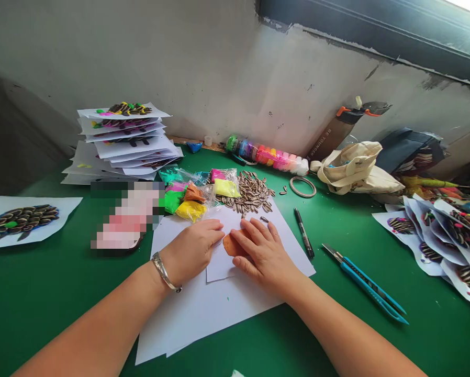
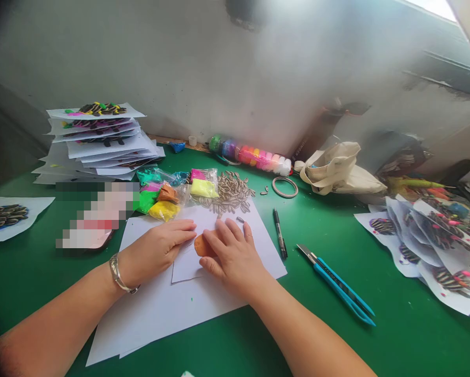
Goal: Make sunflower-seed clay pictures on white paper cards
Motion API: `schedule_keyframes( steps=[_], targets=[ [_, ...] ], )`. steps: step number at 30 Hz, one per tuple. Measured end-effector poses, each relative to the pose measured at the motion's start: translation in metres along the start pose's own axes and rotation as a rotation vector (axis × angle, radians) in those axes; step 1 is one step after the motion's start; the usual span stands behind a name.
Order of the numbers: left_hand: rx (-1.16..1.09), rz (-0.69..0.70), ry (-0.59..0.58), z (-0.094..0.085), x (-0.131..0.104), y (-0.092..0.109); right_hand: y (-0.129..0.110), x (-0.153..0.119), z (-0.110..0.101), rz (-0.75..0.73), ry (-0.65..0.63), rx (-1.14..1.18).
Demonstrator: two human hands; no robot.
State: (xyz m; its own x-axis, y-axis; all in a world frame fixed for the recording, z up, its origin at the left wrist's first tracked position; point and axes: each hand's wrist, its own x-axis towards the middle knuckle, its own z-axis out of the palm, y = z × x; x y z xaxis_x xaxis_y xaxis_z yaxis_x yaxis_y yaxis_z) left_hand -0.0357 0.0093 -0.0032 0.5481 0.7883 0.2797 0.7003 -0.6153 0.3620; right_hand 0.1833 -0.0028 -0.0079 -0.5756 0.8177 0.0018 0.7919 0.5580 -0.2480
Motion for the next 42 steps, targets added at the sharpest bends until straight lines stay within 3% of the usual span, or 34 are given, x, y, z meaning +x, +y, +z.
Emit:
schedule_keyframes(
  steps=[6, 11, 16, 33, 42],
  targets=[
    [0.012, 0.006, -0.104, -0.004, -0.002, -0.004, 0.000, -0.001, 0.001, -0.017, 0.025, -0.036],
    [0.021, -0.015, -0.161, -0.007, 0.000, -0.001, -0.015, -0.001, -0.009, -0.056, 0.115, -0.125],
    [0.042, -0.028, -0.154, -0.006, -0.001, -0.001, -0.023, 0.003, -0.011, -0.111, 0.112, -0.118],
    [0.010, -0.043, -0.121, -0.003, -0.002, 0.000, -0.015, -0.001, 0.002, -0.197, 0.128, -0.126],
    [0.023, -0.039, -0.128, -0.002, -0.003, 0.000, -0.015, -0.010, -0.005, -0.237, 0.126, -0.120]
  ],
)
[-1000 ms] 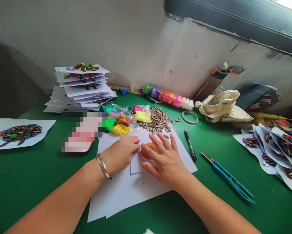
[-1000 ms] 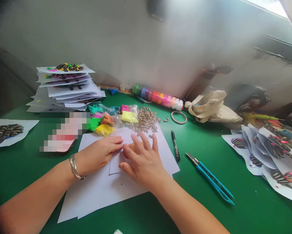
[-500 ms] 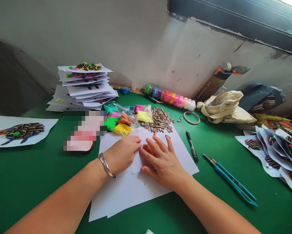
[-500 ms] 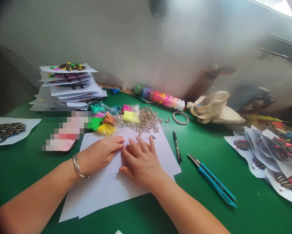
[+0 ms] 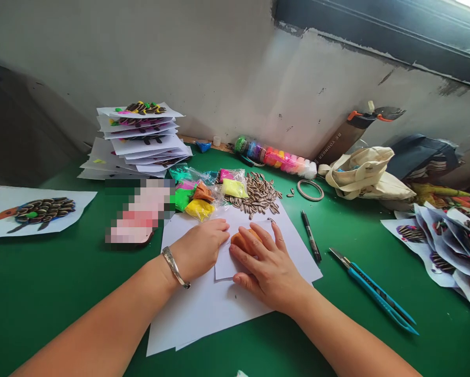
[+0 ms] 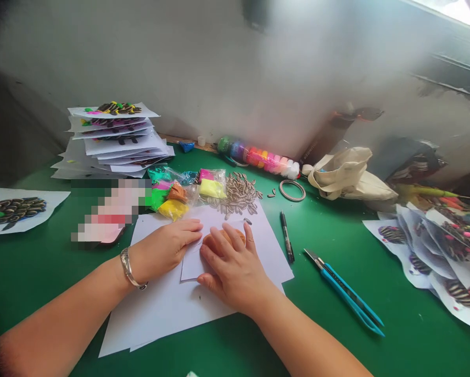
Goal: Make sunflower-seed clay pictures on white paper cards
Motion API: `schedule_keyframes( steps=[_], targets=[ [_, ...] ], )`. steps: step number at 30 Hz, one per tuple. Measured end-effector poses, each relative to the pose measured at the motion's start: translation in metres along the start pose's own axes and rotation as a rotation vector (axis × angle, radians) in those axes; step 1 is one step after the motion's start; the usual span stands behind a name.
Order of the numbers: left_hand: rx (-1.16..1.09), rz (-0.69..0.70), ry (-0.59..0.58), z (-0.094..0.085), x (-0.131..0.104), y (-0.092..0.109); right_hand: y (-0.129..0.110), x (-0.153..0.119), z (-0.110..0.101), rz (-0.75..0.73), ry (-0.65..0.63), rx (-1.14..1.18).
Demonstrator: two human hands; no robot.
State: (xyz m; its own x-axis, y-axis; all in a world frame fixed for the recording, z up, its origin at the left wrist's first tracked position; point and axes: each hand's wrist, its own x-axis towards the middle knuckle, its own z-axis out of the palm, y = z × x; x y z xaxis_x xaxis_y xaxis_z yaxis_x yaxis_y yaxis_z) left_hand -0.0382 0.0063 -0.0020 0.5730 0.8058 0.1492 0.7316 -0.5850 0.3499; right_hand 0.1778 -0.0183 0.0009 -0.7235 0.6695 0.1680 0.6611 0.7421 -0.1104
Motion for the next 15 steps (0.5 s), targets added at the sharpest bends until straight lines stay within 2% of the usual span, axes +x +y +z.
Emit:
schedule_keyframes(
  steps=[15],
  targets=[
    [0.046, 0.002, -0.006, -0.0010, 0.0023, 0.0019, 0.0000, 0.0024, 0.0081, 0.042, -0.019, -0.016]
  ],
)
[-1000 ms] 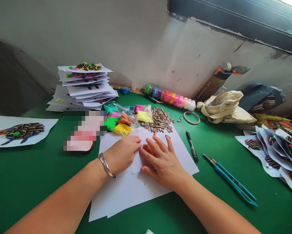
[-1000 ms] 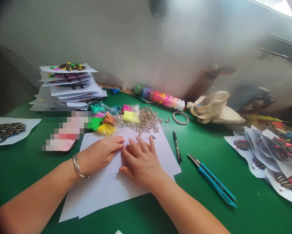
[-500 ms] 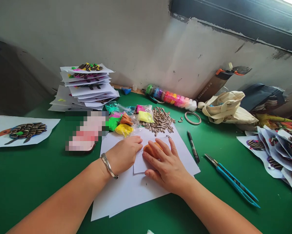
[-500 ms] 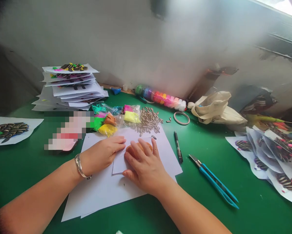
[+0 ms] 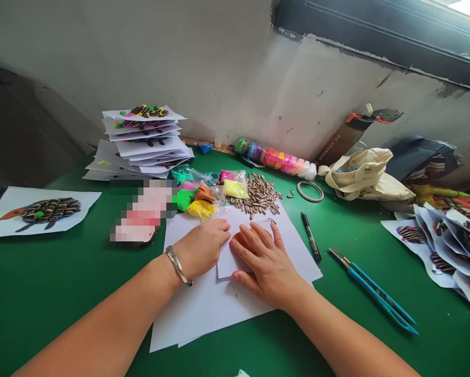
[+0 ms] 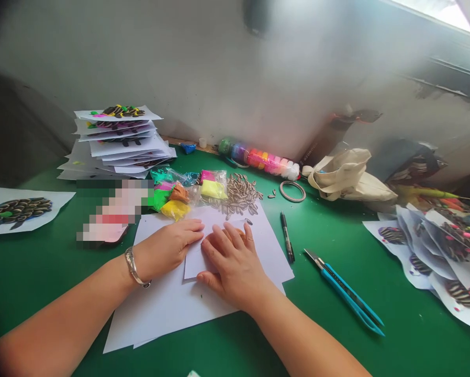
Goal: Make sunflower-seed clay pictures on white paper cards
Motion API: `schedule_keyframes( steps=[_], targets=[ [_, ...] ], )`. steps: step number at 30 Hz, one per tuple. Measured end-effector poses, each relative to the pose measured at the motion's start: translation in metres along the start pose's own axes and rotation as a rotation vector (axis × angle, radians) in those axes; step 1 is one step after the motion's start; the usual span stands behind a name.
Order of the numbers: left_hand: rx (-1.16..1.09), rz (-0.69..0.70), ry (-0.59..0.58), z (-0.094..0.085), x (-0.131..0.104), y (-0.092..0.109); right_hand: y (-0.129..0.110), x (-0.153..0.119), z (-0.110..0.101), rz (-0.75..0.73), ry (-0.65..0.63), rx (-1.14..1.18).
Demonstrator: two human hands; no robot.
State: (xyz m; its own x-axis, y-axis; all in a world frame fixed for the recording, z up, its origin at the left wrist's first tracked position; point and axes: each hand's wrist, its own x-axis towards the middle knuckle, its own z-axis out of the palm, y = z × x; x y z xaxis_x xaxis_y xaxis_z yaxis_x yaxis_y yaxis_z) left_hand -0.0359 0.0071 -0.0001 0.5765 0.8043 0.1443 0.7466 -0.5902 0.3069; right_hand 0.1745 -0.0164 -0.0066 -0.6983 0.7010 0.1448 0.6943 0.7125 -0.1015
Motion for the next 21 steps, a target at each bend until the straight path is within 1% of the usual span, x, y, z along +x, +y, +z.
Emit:
schedule_keyframes(
  steps=[10, 16, 21],
  targets=[
    [-0.013, 0.002, -0.011, 0.0026, -0.0012, -0.0007, 0.0014, -0.0019, 0.0028, 0.034, -0.027, -0.006],
    [-0.014, -0.014, -0.016, 0.0017, -0.0007, -0.0004, 0.0011, -0.0001, 0.0034, 0.021, -0.025, -0.001],
    [-0.007, -0.016, -0.022, 0.0007, -0.0007, -0.0008, 0.0045, -0.0029, -0.0013, 0.031, -0.023, -0.007]
  ],
)
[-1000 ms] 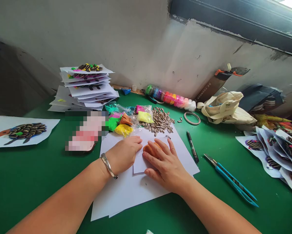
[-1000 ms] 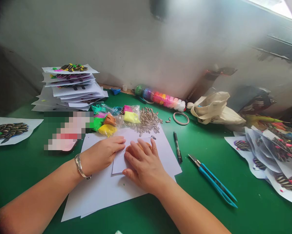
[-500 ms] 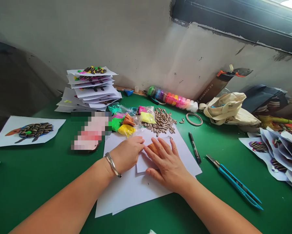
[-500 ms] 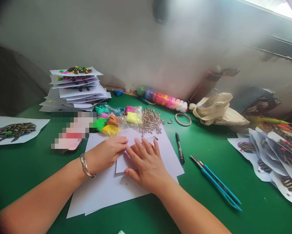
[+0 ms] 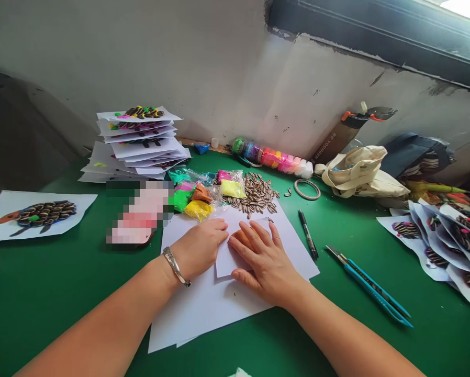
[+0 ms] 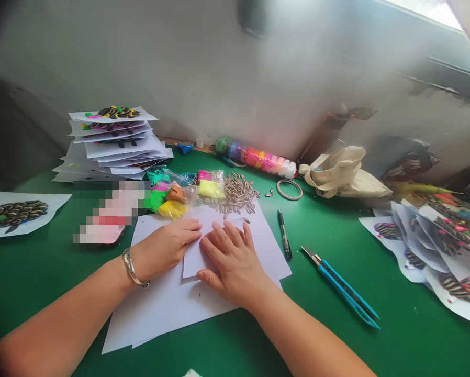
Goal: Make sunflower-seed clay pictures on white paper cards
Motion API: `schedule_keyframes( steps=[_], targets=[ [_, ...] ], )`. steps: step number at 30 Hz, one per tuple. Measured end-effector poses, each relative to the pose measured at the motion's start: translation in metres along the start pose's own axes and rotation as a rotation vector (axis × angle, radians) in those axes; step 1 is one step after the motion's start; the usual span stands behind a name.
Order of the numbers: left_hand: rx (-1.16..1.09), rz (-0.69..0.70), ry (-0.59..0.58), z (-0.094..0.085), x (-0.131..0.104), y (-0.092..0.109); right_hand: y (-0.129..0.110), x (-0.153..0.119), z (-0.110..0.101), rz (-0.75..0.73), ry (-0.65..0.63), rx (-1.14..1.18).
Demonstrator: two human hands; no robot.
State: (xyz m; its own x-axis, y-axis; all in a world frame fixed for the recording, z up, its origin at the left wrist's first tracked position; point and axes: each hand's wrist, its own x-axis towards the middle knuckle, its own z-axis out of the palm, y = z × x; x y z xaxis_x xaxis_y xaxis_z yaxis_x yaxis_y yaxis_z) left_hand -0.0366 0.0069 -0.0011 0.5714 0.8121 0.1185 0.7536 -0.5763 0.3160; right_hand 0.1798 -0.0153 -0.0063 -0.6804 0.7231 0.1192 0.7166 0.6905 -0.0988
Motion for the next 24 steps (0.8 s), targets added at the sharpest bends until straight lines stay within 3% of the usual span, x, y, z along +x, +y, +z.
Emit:
schedule_keyframes(
  steps=[8, 24],
  targets=[
    [-0.024, 0.019, 0.017, 0.001, 0.002, 0.003, 0.011, -0.025, -0.006, -0.084, -0.045, -0.047],
    [-0.043, 0.021, 0.005, 0.002, 0.002, 0.002, 0.009, -0.022, -0.004, -0.003, -0.079, 0.015]
  ],
)
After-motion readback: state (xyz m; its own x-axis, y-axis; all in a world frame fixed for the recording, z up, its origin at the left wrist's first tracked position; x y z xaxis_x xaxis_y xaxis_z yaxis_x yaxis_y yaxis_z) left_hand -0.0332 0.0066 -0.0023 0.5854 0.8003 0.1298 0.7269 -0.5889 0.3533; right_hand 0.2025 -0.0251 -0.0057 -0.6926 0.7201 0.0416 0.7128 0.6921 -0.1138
